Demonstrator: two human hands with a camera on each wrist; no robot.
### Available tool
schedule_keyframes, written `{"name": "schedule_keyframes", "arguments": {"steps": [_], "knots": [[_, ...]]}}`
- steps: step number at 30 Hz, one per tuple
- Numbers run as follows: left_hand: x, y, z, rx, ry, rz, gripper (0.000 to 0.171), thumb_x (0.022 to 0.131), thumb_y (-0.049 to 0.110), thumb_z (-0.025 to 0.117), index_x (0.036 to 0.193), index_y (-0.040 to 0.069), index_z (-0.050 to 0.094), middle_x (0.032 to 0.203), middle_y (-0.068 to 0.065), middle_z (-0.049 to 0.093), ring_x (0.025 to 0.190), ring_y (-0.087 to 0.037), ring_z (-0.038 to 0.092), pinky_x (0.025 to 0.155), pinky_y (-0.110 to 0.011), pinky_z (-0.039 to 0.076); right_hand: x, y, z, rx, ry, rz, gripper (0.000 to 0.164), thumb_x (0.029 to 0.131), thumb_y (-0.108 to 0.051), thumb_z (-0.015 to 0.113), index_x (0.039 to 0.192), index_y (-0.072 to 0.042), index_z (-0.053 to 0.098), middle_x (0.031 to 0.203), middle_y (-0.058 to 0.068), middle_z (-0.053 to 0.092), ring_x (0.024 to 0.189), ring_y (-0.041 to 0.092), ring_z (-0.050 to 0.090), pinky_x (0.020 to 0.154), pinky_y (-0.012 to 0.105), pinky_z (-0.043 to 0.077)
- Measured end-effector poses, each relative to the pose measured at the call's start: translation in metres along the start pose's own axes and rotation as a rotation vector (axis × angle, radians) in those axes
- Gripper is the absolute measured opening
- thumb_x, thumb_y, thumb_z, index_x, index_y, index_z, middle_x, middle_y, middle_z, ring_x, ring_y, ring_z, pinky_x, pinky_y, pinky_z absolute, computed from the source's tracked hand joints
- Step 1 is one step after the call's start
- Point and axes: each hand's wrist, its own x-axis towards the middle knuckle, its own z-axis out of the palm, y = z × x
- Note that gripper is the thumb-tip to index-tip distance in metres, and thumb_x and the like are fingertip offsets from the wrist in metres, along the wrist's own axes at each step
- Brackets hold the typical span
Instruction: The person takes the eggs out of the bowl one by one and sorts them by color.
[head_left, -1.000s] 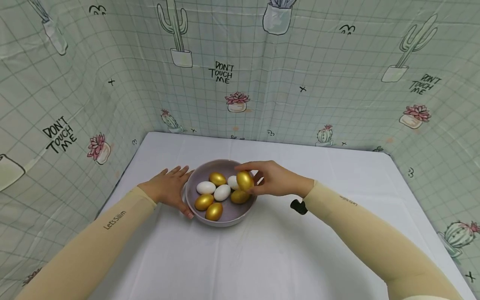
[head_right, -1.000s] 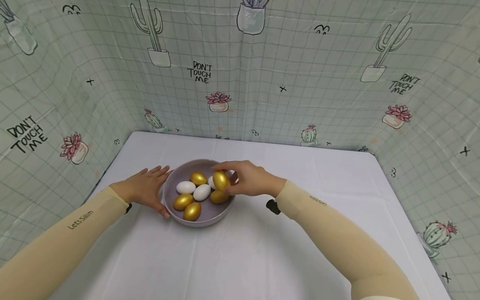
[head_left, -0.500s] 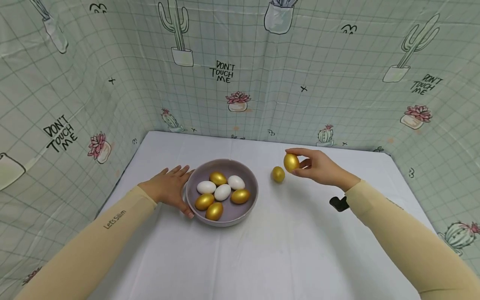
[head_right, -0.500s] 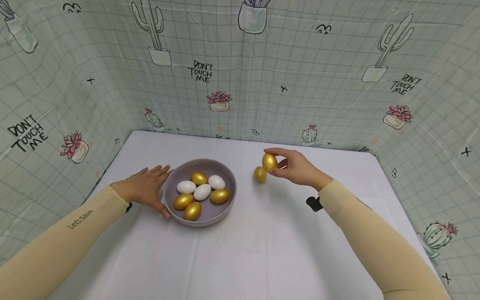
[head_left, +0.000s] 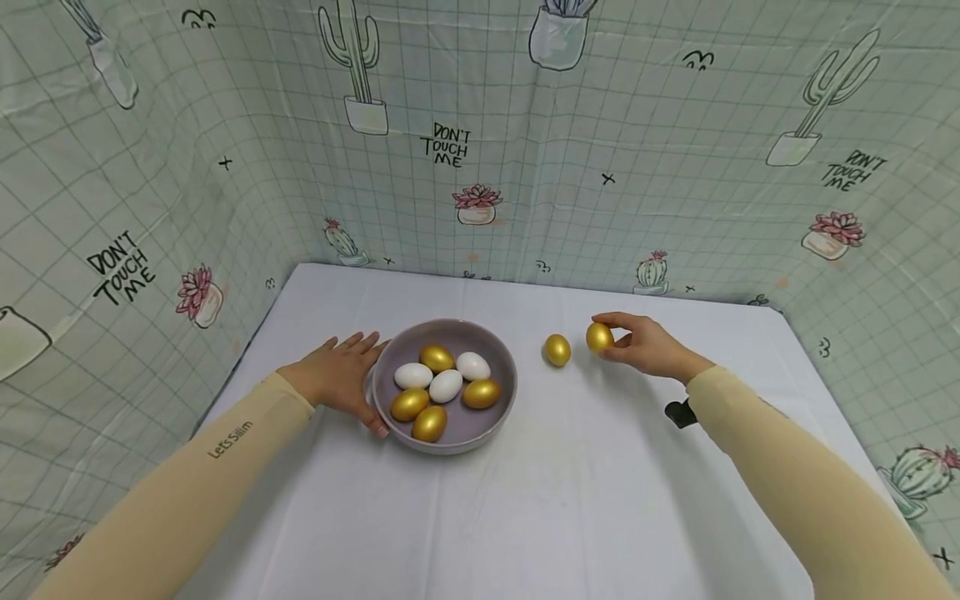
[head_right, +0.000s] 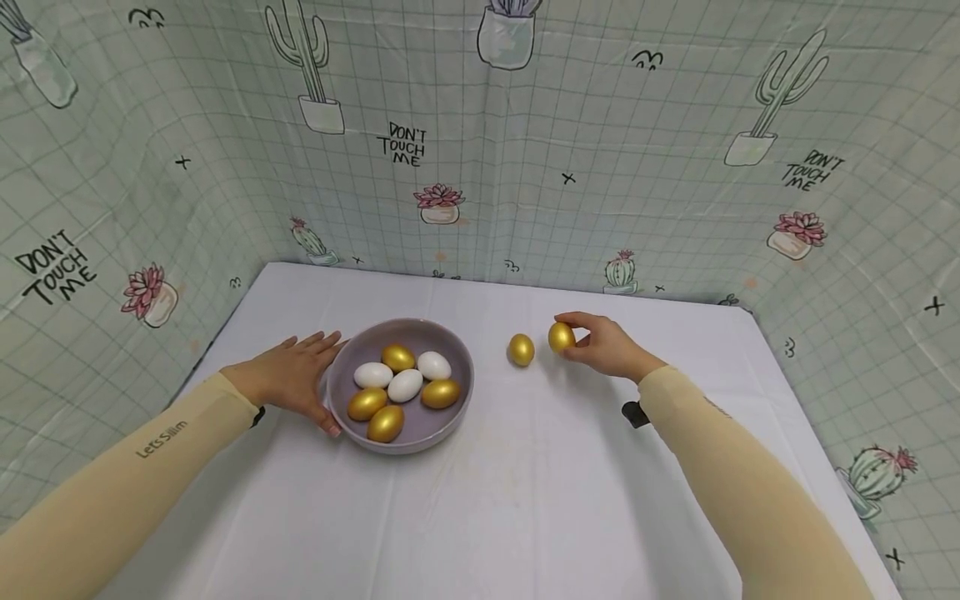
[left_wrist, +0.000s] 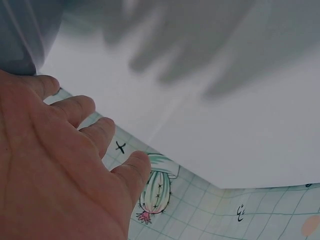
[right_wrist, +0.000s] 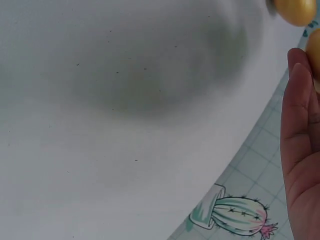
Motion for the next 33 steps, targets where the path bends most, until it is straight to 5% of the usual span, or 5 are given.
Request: {"name": "schedule_keyframes", "arguments": {"steps": [15,26,33], "knots": [[0.0,0.001,-0.001,-0.014,-0.002,-0.003,0.138,0.054,0.075,0.082,0.156,0.001,0.028,0.159,-0.026,0.023,0.146,-0.046,0.018,0.113,-0.066,0.015,0.02,0.014,0.017,-0.132,-0.026,-0.022,0.061,0.087,-0.01,0.074,0.142,0.001,0.052,0.137,0.024,0.056,0.071,0.017,0.056,0.07,0.031,0.049],[0.001,-0.001,0.001,-0.01,0.006,-0.005,0.138,0.053,0.076,0.082,0.156,0.001,0.028,0.16,-0.025,0.023,0.146,-0.045,0.017,0.114,-0.065,0.014,0.027,0.015,0.021,-0.204,-0.063,0.001,0.06,0.089,-0.018,0.074,0.142,0.0,0.052,0.137,0.022,0.056,0.112,0.031,0.054,0.098,0.048,0.044],[0.0,0.001,0.0,-0.007,-0.001,-0.014,0.139,0.053,0.076,0.083,0.157,0.002,0.027,0.16,-0.024,0.022,0.147,-0.045,0.017,0.114,-0.064,0.013,0.026,0.012,0.02,-0.216,-0.074,0.0,0.061,0.091,-0.019,0.073,0.144,0.0,0.05,0.138,0.025,0.054,0.123,0.037,0.051,0.104,0.056,0.038]]}}
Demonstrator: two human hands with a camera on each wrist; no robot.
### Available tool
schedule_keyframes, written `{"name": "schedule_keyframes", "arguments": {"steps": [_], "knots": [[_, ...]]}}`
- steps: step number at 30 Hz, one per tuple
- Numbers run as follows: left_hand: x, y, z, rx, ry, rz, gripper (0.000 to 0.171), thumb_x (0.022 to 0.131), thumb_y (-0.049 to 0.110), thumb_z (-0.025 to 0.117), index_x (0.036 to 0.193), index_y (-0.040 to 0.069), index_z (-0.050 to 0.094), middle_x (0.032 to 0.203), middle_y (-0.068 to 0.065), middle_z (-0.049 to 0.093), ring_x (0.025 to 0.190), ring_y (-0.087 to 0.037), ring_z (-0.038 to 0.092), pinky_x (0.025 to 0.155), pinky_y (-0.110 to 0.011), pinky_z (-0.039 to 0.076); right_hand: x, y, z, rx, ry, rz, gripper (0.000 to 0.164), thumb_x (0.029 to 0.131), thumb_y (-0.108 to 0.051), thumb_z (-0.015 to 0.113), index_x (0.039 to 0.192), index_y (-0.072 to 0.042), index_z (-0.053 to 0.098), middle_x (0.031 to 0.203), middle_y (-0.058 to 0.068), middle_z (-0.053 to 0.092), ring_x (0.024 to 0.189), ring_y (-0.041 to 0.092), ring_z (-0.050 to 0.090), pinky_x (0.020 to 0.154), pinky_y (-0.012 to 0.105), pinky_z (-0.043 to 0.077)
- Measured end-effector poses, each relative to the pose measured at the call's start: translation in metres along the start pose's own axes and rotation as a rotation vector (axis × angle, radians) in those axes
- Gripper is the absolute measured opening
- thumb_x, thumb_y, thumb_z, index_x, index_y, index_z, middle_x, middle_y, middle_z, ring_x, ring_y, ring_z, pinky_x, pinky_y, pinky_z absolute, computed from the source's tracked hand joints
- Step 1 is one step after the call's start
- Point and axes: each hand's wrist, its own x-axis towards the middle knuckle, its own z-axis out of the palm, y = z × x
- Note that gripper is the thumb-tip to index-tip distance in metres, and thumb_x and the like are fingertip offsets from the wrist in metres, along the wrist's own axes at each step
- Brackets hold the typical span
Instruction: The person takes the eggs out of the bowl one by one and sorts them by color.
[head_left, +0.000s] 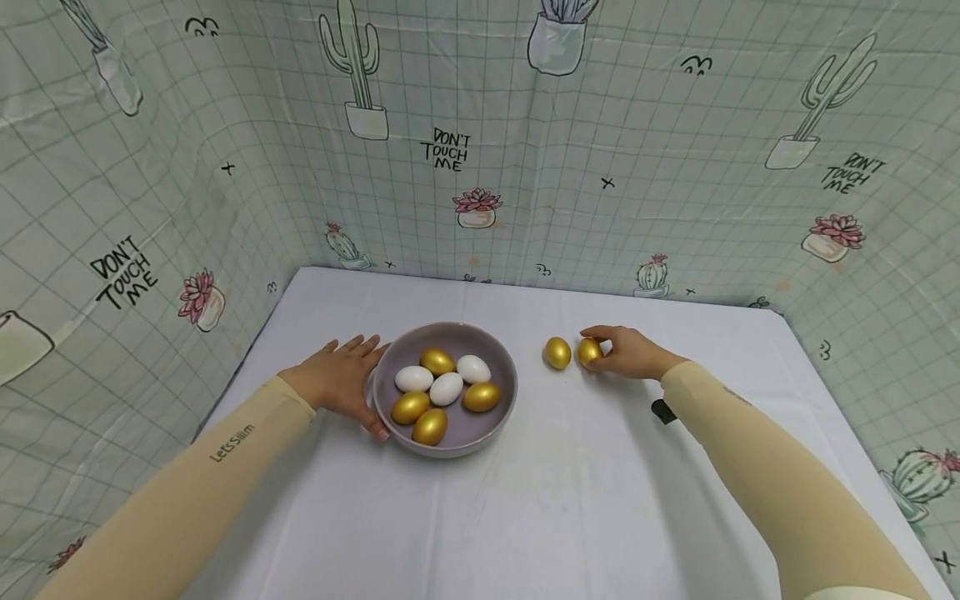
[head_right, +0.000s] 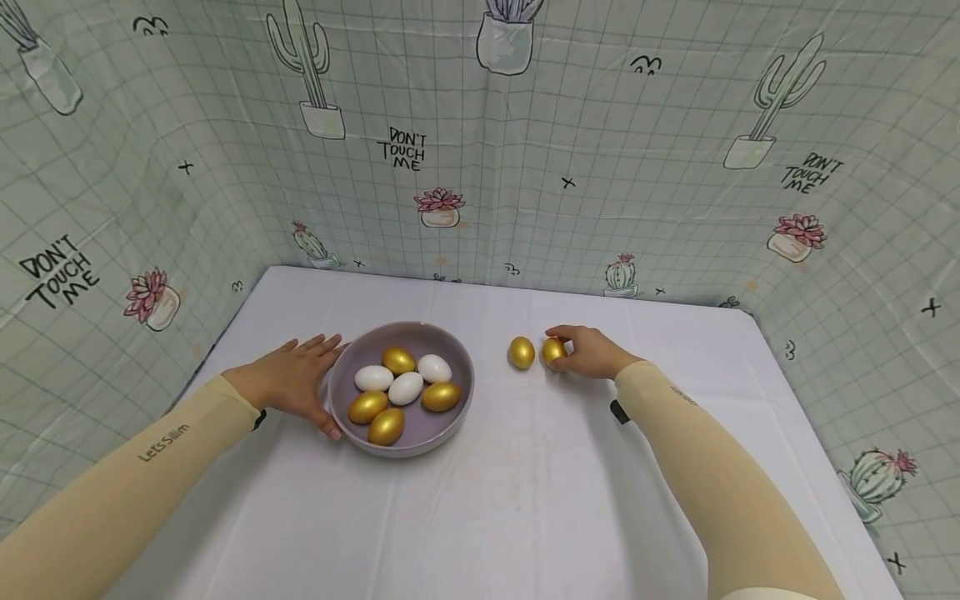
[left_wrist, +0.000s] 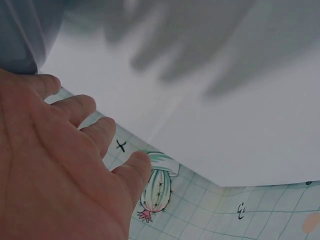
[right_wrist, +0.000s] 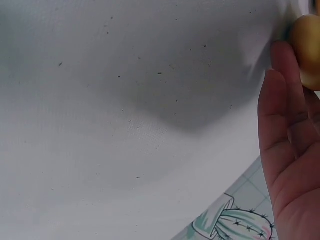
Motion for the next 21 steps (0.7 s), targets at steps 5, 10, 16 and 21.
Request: {"name": "schedule_keyframes", "arguments": {"steps": [5,10,16,21], "knots": [[0.0,0.0,0.0,0.002,0.0,0.002,0.138,0.053,0.075,0.083,0.157,0.002,0.027,0.16,-0.024,0.023,0.146,-0.046,0.017,0.114,-0.065,0.014,-0.002,-0.002,-0.002,0.006,-0.011,0.019,0.064,0.091,-0.022,0.073,0.146,0.0,0.047,0.136,0.025,0.055,0.124,0.038,0.05,0.106,0.057,0.037],[-0.001,0.001,0.0,-0.002,0.001,0.001,0.138,0.053,0.075,0.083,0.157,0.002,0.027,0.16,-0.024,0.023,0.146,-0.046,0.017,0.114,-0.065,0.014,-0.005,-0.004,-0.005,0.009,-0.022,0.037,0.068,0.091,-0.023,0.074,0.147,0.001,0.044,0.137,0.026,0.054,0.121,0.037,0.052,0.104,0.055,0.04],[0.001,-0.001,0.002,0.0,0.005,0.009,0.138,0.054,0.075,0.083,0.157,0.002,0.027,0.16,-0.025,0.023,0.146,-0.047,0.018,0.113,-0.066,0.015,-0.008,-0.001,-0.009,-0.008,-0.037,0.058,0.073,0.092,-0.028,0.073,0.15,0.0,0.039,0.139,0.026,0.052,0.105,0.029,0.06,0.092,0.047,0.049],[-0.001,0.0,-0.001,-0.005,0.002,0.016,0.138,0.055,0.075,0.082,0.157,0.002,0.026,0.16,-0.025,0.023,0.146,-0.047,0.018,0.113,-0.066,0.015,-0.013,0.003,-0.016,-0.005,-0.03,0.083,0.075,0.093,-0.028,0.072,0.152,-0.002,0.035,0.143,0.027,0.049,0.104,0.028,0.064,0.091,0.046,0.052]]}}
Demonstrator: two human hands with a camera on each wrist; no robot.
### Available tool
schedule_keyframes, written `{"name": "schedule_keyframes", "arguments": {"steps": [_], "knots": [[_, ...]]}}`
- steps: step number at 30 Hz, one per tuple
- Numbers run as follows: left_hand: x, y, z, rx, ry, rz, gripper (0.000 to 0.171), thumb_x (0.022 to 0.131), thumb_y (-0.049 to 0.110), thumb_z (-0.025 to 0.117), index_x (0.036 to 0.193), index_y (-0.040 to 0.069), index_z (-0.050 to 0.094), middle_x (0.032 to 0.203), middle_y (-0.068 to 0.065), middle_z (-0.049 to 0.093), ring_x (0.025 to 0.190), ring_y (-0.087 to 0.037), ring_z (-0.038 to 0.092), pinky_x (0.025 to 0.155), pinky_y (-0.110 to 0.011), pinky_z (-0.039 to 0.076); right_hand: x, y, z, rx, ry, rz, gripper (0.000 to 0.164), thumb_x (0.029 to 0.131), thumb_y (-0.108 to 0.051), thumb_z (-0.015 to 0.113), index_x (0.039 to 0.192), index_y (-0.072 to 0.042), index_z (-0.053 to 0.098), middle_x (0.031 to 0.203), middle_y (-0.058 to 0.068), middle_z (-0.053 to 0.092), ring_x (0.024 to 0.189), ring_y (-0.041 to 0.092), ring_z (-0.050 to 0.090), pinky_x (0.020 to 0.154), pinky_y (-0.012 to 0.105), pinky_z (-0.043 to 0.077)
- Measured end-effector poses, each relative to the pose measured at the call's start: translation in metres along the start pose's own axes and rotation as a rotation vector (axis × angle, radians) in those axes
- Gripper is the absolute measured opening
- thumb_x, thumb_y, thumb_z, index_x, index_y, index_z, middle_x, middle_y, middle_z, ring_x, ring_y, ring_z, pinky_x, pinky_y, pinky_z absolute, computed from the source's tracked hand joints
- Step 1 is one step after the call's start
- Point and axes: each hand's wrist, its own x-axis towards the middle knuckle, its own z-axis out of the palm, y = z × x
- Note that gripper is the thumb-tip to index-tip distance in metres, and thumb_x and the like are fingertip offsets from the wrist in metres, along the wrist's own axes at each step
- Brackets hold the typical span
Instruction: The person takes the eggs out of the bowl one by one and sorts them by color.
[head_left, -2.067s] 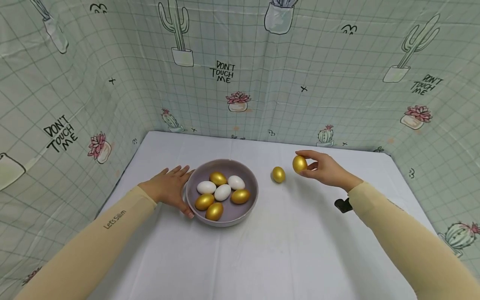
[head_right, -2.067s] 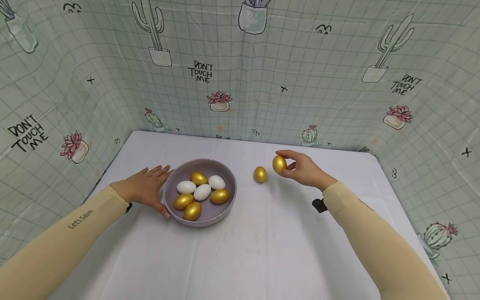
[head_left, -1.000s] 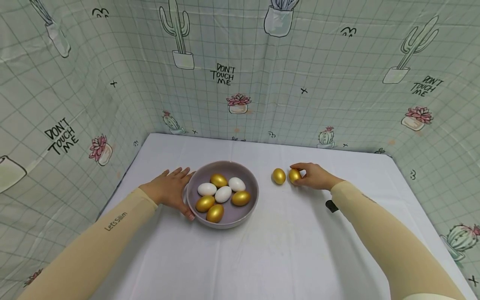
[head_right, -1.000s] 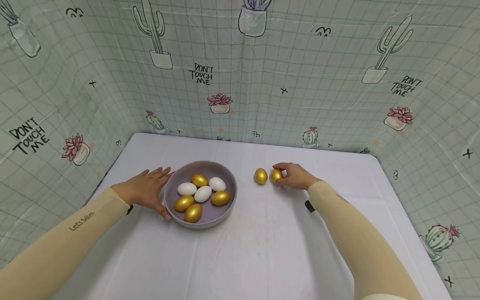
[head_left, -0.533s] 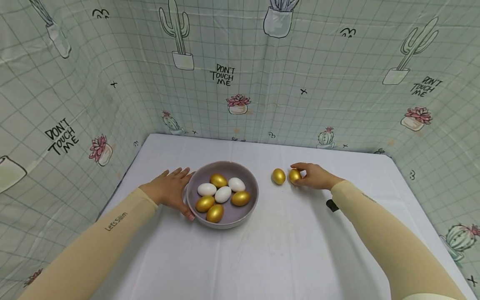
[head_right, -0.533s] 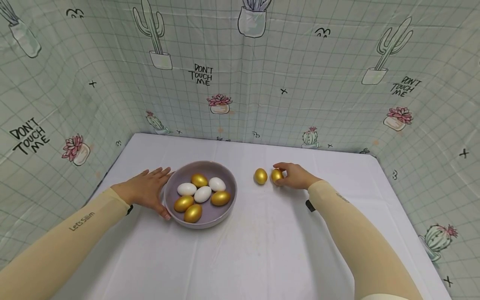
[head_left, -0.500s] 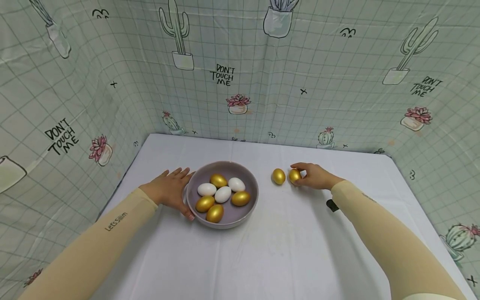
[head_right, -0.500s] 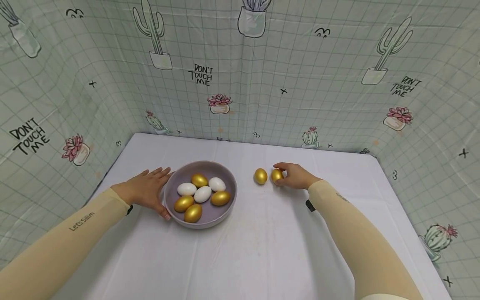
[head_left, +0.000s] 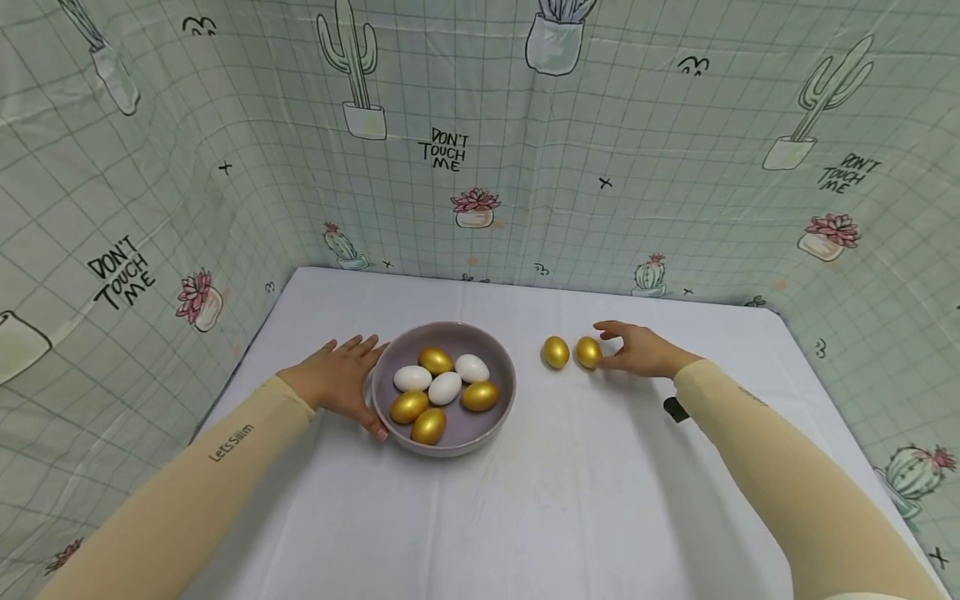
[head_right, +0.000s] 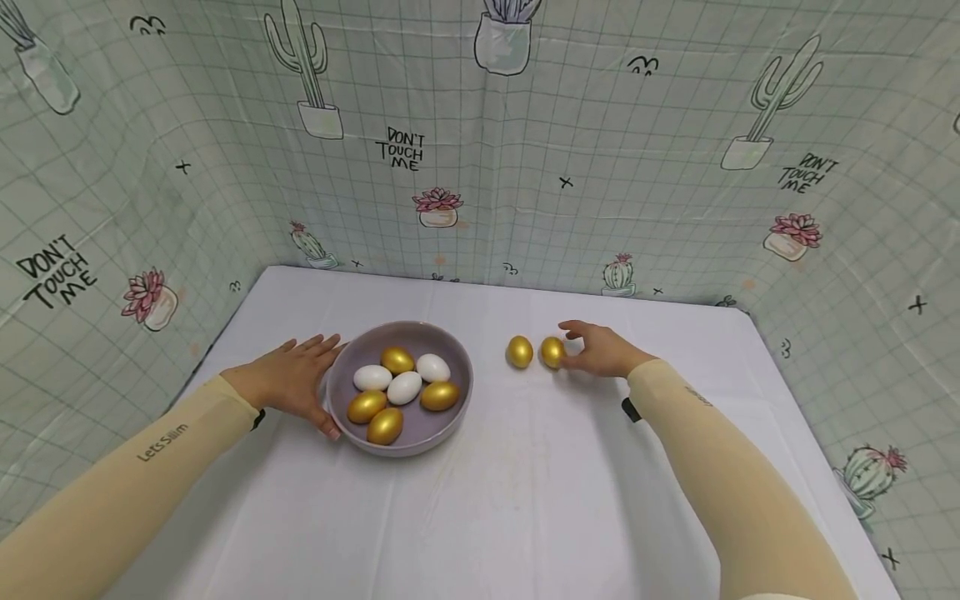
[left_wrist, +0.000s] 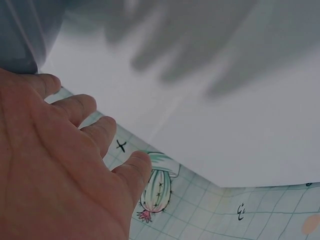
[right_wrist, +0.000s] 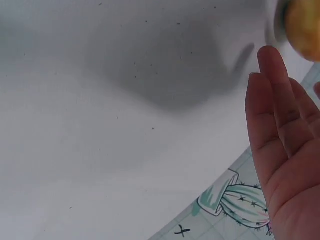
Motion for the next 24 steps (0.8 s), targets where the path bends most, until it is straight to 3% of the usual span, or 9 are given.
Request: {"name": "schedule_keyframes", "arguments": {"steps": [5,10,17,24], "knots": [[0.0,0.0,0.0,-0.006,0.005,0.005,0.139,0.054,0.075,0.083,0.157,0.002,0.026,0.159,-0.026,0.023,0.145,-0.048,0.019,0.112,-0.067,0.015,-0.007,-0.006,-0.013,0.014,0.068,-0.006,0.073,0.093,-0.023,0.071,0.154,-0.005,0.034,0.146,0.025,0.046,0.107,0.03,0.065,0.089,0.047,0.053],[-0.001,-0.001,0.0,-0.003,0.004,0.001,0.139,0.054,0.075,0.083,0.157,0.002,0.025,0.16,-0.026,0.022,0.145,-0.048,0.018,0.113,-0.067,0.015,-0.009,-0.024,-0.026,0.027,0.129,-0.072,0.074,0.092,-0.026,0.072,0.154,-0.011,0.035,0.147,0.017,0.048,0.106,0.025,0.065,0.085,0.044,0.054],[0.0,-0.002,0.001,0.003,0.006,-0.002,0.139,0.054,0.075,0.083,0.157,0.001,0.025,0.16,-0.025,0.022,0.146,-0.048,0.018,0.113,-0.067,0.015,-0.007,-0.076,-0.033,0.04,0.109,-0.208,0.073,0.092,-0.027,0.073,0.155,-0.019,0.036,0.146,0.008,0.049,0.105,0.019,0.065,0.087,0.042,0.055],[0.001,-0.001,0.001,0.005,0.001,0.0,0.139,0.054,0.075,0.083,0.157,0.002,0.026,0.16,-0.025,0.022,0.146,-0.047,0.018,0.113,-0.067,0.015,-0.002,-0.129,-0.017,-0.008,0.054,-0.367,0.071,0.091,-0.024,0.073,0.153,-0.019,0.039,0.143,0.004,0.053,0.104,0.016,0.066,0.09,0.04,0.053]]}}
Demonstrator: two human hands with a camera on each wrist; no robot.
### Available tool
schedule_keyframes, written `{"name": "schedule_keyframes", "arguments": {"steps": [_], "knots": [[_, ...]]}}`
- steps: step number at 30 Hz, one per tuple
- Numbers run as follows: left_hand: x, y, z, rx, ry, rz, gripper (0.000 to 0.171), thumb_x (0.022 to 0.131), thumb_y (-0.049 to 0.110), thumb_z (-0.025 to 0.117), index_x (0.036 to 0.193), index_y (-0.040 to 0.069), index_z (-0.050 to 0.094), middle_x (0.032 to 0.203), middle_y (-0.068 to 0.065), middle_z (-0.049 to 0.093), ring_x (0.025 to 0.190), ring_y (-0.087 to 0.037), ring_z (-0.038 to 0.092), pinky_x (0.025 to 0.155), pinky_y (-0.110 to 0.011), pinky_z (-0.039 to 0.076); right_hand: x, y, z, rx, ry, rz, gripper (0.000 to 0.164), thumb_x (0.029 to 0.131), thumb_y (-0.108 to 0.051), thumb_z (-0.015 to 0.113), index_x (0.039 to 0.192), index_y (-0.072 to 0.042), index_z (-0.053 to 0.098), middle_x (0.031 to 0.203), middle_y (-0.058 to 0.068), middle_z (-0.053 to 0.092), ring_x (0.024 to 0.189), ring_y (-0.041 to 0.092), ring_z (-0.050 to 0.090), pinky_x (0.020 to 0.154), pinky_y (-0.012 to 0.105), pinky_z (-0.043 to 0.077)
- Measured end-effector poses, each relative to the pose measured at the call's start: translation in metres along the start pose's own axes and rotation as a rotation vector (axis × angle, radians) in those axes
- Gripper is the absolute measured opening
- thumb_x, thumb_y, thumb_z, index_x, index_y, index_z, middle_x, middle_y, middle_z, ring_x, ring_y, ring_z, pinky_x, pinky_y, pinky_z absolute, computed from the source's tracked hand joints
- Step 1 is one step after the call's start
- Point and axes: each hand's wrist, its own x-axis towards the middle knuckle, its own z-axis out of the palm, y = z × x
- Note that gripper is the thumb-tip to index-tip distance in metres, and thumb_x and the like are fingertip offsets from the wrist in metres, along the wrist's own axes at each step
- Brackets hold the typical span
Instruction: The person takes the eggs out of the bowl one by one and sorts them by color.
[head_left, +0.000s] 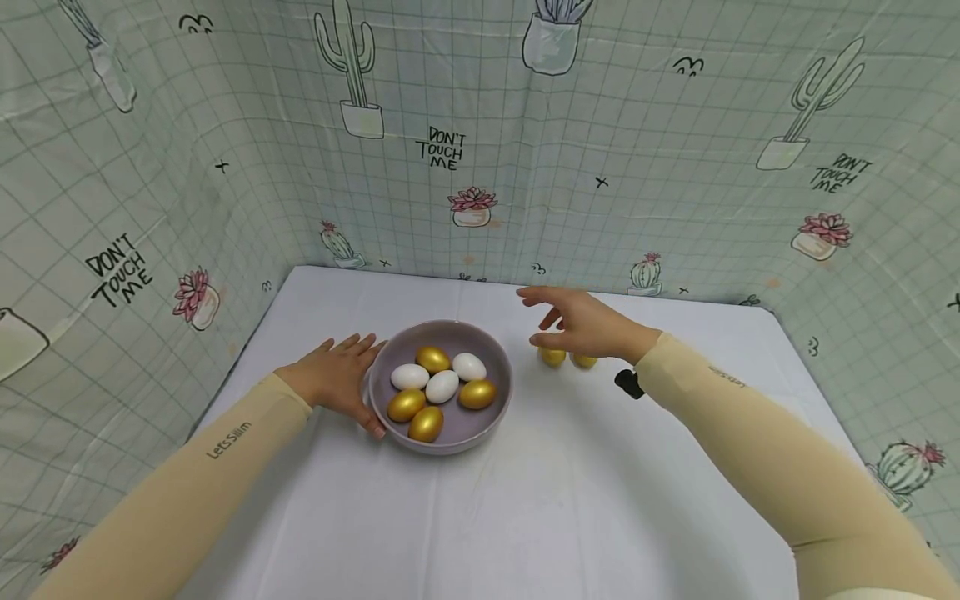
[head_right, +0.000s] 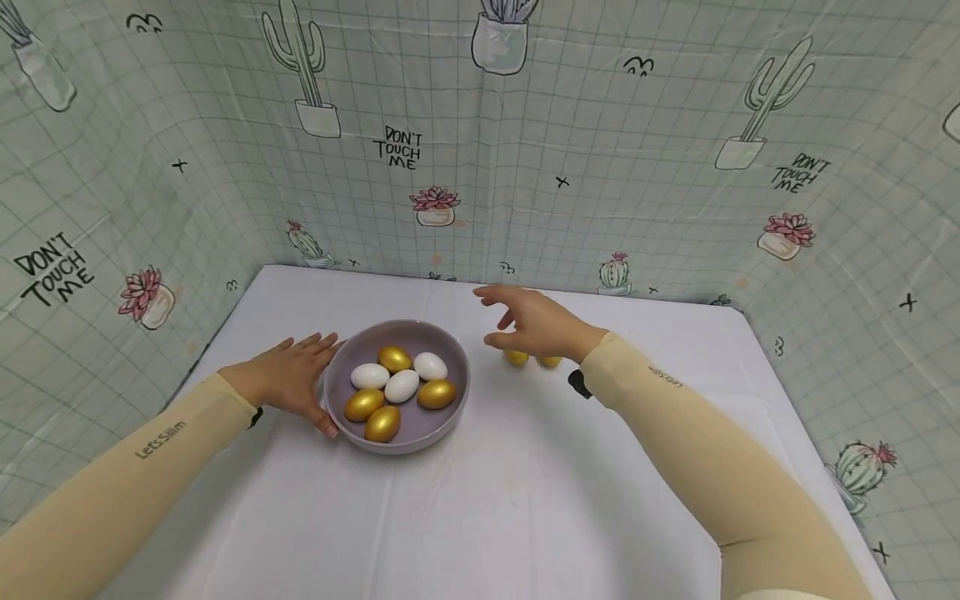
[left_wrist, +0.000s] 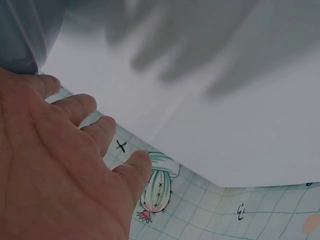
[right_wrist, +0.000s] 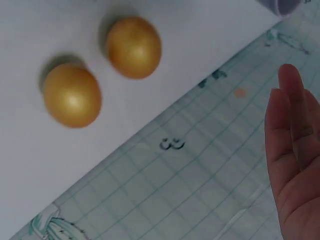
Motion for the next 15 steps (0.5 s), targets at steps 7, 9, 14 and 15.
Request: {"name": "schedule_keyframes", "arguments": {"steps": [7,9,14,15], "knots": [[0.0,0.0,-0.001,-0.001,0.007,0.005,0.138,0.054,0.074,0.083,0.156,0.001,0.027,0.159,-0.026,0.024,0.145,-0.048,0.019,0.112,-0.067,0.016,0.018,-0.041,0.035,-0.177,-0.123,-0.152,0.064,0.09,-0.025,0.074,0.148,-0.018,0.047,0.134,0.002,0.06,0.104,0.018,0.064,0.086,0.036,0.052],[-0.001,0.001,-0.001,-0.004,0.006,0.001,0.138,0.054,0.075,0.083,0.157,0.001,0.027,0.159,-0.026,0.024,0.145,-0.048,0.019,0.112,-0.067,0.016,0.021,-0.049,0.046,-0.249,-0.167,-0.188,0.059,0.092,-0.026,0.072,0.146,-0.017,0.051,0.131,0.003,0.062,0.102,0.018,0.063,0.084,0.036,0.053],[0.0,0.001,0.0,-0.012,0.002,-0.004,0.139,0.054,0.075,0.083,0.157,0.001,0.026,0.159,-0.026,0.023,0.145,-0.048,0.019,0.113,-0.067,0.015,0.026,-0.056,0.067,-0.401,-0.236,-0.262,0.044,0.093,-0.023,0.07,0.135,-0.016,0.062,0.114,0.001,0.065,0.08,0.012,0.058,0.073,0.032,0.053],[0.0,0.001,0.0,-0.012,0.001,-0.004,0.139,0.054,0.075,0.083,0.157,0.002,0.026,0.159,-0.026,0.023,0.145,-0.048,0.019,0.113,-0.067,0.015,0.027,-0.057,0.07,-0.417,-0.24,-0.28,0.04,0.093,-0.022,0.07,0.132,-0.015,0.065,0.11,0.001,0.064,0.076,0.012,0.056,0.071,0.031,0.053]]}}
